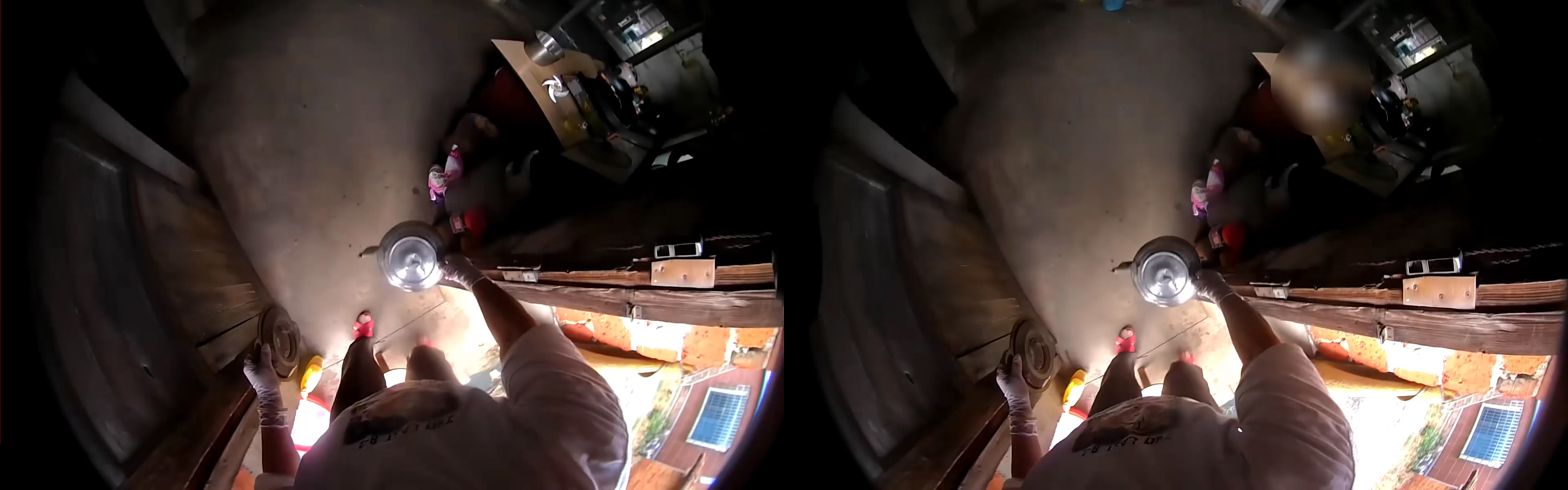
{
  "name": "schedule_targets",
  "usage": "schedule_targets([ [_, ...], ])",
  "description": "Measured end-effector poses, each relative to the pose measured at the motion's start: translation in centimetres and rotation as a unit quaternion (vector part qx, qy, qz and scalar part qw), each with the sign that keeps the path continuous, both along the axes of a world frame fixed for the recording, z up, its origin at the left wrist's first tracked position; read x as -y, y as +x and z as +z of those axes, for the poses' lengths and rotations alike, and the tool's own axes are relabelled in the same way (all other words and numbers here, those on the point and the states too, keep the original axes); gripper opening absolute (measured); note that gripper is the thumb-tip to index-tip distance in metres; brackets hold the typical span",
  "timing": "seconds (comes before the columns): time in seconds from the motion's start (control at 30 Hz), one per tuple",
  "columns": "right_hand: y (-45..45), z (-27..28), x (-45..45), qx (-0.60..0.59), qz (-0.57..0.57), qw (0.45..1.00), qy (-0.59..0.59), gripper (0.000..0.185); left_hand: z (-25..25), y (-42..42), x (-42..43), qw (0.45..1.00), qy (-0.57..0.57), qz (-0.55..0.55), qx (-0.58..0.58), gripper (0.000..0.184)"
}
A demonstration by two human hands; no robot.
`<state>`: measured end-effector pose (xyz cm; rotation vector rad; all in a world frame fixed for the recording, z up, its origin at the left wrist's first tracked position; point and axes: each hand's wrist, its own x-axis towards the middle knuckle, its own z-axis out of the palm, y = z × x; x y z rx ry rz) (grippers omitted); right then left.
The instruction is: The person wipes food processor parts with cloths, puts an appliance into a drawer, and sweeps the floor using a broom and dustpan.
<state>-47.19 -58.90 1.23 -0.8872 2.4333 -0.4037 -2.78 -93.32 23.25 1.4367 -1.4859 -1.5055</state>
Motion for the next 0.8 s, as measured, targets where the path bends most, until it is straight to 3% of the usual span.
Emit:
schedule_targets([
  [0.03, -0.1, 0.4, 0.9, 0.248, -0.174, 0.953, 0.000, 0.034, 0.6, -0.6, 0.9, 1.000, -0.002, -0.004, -0.009, 0.013],
  [0.07, -0.4, 1.9, 1.9, 0.315, -0.212, 0.925, 0.015, 0.030, -1.1, 0.1, 2.0, 1.000, 0.006, 0.000, 0.021, 0.014],
  [0.1, -1.0, -1.2, 1.4, 0.279, -0.135, 0.950, -0.035, 0.031, -3.8, 1.3, 3.7, 0.999, 0.013, 0.007, 0.048, 0.015],
  [0.17, -1.6, -2.0, 2.4, 0.323, -0.215, 0.917, -0.090, 0.030, -3.6, -0.4, 5.8, 0.997, -0.007, 0.020, 0.068, 0.018],
  [0.2, -0.9, 2.7, 5.3, 0.398, -0.364, 0.837, -0.095, 0.029, -1.4, -2.6, 6.4, 0.998, -0.004, 0.021, 0.056, 0.019],
  [0.23, -1.9, 6.0, 8.0, 0.465, -0.503, 0.720, -0.108, 0.027, 1.5, -6.6, 8.1, 0.999, -0.011, 0.011, 0.044, 0.020],
  [0.33, -5.1, 6.0, 10.2, 0.558, -0.500, 0.623, -0.225, 0.026, 2.0, -11.0, 11.8, 0.999, 0.037, 0.015, 0.010, 0.023],
  [0.37, -6.1, 5.8, 11.1, 0.530, -0.513, 0.626, -0.254, 0.025, 2.0, -12.7, 13.3, 0.999, 0.033, 0.012, 0.026, 0.023],
  [0.47, -10.9, 4.5, 14.6, 0.541, -0.547, 0.512, -0.383, 0.027, 0.8, -16.3, 18.3, 0.998, -0.023, -0.036, 0.050, 0.023],
  [0.5, -13.4, 4.2, 15.6, 0.580, -0.575, 0.412, -0.403, 0.020, 0.5, -18.7, 19.9, 0.996, -0.048, -0.058, 0.047, 0.023],
  [0.53, -15.6, 3.8, 17.4, 0.531, -0.625, 0.265, -0.508, 0.010, 3.7, -22.0, 19.4, 0.999, 0.016, -0.034, 0.039, 0.022],
  [0.57, -17.5, 3.4, 18.3, 0.525, -0.636, 0.218, -0.522, 0.010, 4.5, -23.4, 20.6, 0.997, 0.014, -0.039, 0.059, 0.023],
  [0.7, -26.5, 2.7, 20.7, 0.500, -0.681, 0.128, -0.519, 0.014, 7.4, -30.1, 24.9, 0.989, -0.031, -0.088, 0.119, 0.024],
  [0.8, -32.3, 2.7, 21.8, 0.483, -0.695, 0.098, -0.523, 0.016, 8.4, -34.7, 27.4, 0.981, -0.021, -0.078, 0.175, 0.026],
])
